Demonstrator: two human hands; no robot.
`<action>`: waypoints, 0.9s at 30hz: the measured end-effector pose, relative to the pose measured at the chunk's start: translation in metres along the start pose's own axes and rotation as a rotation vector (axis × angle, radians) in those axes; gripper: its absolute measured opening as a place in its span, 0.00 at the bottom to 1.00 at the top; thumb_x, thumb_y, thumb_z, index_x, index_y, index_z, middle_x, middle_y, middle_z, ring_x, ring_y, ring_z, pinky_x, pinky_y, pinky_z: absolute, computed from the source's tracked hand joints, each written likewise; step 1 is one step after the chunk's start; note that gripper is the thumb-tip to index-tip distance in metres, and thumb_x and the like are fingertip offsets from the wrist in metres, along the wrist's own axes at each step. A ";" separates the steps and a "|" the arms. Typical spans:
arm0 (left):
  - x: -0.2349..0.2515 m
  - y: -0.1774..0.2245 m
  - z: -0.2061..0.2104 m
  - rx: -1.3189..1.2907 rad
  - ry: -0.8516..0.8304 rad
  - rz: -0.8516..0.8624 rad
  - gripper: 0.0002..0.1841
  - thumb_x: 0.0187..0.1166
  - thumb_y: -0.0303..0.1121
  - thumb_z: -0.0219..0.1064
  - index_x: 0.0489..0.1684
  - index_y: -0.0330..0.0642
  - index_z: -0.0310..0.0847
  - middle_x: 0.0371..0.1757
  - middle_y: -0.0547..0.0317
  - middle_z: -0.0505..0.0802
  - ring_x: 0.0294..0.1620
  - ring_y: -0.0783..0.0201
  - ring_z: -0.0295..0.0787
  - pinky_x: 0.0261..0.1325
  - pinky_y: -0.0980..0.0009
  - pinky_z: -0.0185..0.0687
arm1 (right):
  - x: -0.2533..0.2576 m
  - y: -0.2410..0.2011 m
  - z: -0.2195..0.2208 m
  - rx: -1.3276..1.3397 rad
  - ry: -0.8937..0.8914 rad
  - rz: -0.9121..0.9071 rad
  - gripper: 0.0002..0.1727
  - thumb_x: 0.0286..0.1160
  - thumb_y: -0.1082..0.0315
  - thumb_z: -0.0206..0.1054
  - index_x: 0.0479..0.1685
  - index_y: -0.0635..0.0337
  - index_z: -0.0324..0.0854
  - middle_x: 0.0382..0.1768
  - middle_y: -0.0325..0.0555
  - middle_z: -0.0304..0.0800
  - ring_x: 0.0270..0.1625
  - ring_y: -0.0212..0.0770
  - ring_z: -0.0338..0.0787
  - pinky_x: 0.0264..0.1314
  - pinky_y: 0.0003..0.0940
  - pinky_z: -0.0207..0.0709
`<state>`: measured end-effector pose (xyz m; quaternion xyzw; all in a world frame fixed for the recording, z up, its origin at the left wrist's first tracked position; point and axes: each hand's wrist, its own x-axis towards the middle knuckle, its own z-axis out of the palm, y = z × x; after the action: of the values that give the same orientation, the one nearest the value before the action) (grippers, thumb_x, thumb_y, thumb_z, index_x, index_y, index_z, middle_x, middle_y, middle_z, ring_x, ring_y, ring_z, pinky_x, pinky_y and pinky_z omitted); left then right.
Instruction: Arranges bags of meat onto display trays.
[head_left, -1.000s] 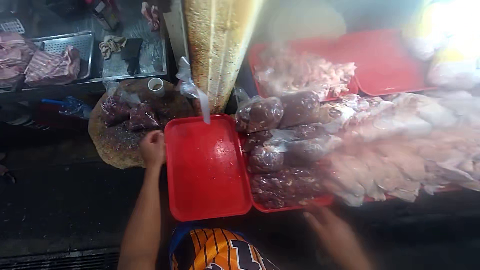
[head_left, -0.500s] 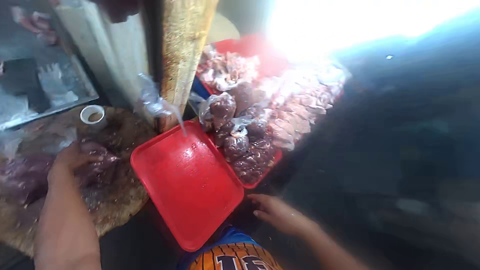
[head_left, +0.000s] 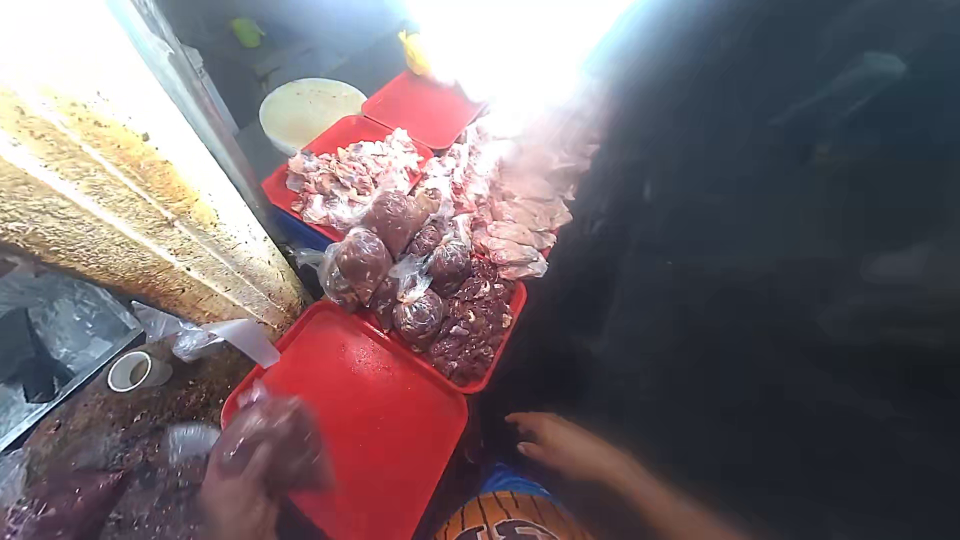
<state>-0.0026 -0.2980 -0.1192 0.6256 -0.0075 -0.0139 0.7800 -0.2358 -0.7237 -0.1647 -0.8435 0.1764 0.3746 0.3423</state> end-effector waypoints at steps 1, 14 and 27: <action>0.008 0.013 0.043 0.234 0.012 0.033 0.38 0.59 0.28 0.82 0.74 0.29 0.72 0.63 0.44 0.91 0.62 0.58 0.91 0.66 0.58 0.90 | 0.005 0.004 -0.007 -0.011 -0.010 -0.037 0.32 0.85 0.53 0.65 0.87 0.53 0.69 0.71 0.55 0.85 0.71 0.54 0.87 0.78 0.57 0.76; 0.162 -0.077 0.337 1.394 -0.307 0.080 0.54 0.51 0.60 0.88 0.83 0.45 0.72 0.71 0.32 0.84 0.73 0.37 0.81 0.74 0.38 0.77 | -0.015 0.167 -0.105 0.269 0.267 -0.003 0.32 0.86 0.53 0.65 0.87 0.54 0.69 0.72 0.57 0.85 0.71 0.58 0.87 0.77 0.62 0.76; 0.128 -0.083 0.322 1.206 0.101 -0.124 0.34 0.73 0.63 0.73 0.55 0.36 0.90 0.66 0.30 0.86 0.67 0.39 0.85 0.72 0.43 0.79 | 0.016 0.148 -0.105 0.243 0.130 -0.164 0.31 0.85 0.54 0.66 0.86 0.53 0.70 0.71 0.53 0.86 0.68 0.52 0.89 0.76 0.56 0.78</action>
<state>0.1150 -0.6338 -0.1315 0.9564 0.0592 -0.0229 0.2850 -0.2538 -0.9034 -0.1914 -0.8300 0.1725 0.2658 0.4590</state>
